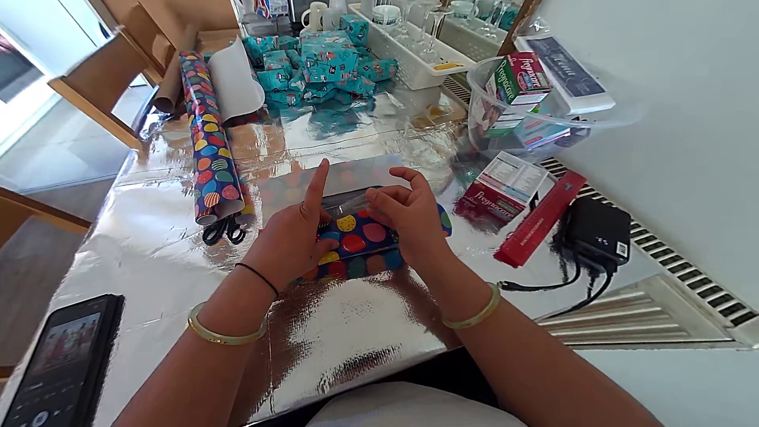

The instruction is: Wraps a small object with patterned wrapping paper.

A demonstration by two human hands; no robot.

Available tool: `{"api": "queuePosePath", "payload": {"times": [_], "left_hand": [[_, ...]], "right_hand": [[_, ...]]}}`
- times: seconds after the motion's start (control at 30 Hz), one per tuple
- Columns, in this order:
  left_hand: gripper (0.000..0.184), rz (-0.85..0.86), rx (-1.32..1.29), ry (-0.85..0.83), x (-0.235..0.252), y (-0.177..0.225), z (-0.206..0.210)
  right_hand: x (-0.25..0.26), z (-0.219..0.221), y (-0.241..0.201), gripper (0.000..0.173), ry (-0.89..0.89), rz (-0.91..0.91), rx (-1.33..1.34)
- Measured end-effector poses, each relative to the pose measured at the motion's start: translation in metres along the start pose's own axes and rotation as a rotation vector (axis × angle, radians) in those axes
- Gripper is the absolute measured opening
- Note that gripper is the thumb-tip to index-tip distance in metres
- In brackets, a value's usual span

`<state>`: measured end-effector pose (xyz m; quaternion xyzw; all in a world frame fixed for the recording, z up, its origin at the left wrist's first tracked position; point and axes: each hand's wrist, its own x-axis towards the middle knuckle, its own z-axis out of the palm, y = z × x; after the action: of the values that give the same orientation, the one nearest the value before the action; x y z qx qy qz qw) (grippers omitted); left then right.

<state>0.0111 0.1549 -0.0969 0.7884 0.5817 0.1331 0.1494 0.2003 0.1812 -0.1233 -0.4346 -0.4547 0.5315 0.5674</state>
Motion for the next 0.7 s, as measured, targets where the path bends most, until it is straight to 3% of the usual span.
{"api": "queuePosePath", "payload": {"times": [0.07, 0.2, 0.37, 0.47, 0.53, 0.7], "left_hand": [[0.106, 0.009, 0.005, -0.027, 0.001, 0.0, -0.002], [0.055, 0.027, 0.039, -0.013, 0.0, -0.002, 0.001], [0.016, 0.267, 0.092, 0.28, -0.009, -0.019, 0.019], [0.019, 0.373, 0.109, 0.236, -0.01, -0.021, 0.024], [0.027, 0.354, 0.1, 0.16, -0.009, -0.022, 0.026], [0.025, 0.352, 0.053, 0.102, -0.003, -0.027, 0.02]], "right_hand": [[0.002, -0.001, 0.0, 0.059, -0.011, 0.017, -0.028], [0.007, -0.002, -0.003, 0.052, -0.014, 0.134, -0.078], [0.009, -0.005, -0.004, 0.042, -0.007, 0.2, -0.016], [0.012, -0.006, -0.006, 0.04, 0.014, 0.253, 0.029], [0.013, -0.008, -0.007, 0.039, 0.028, 0.277, 0.096], [0.013, -0.019, -0.019, 0.034, 0.121, 0.246, 0.329]]}}
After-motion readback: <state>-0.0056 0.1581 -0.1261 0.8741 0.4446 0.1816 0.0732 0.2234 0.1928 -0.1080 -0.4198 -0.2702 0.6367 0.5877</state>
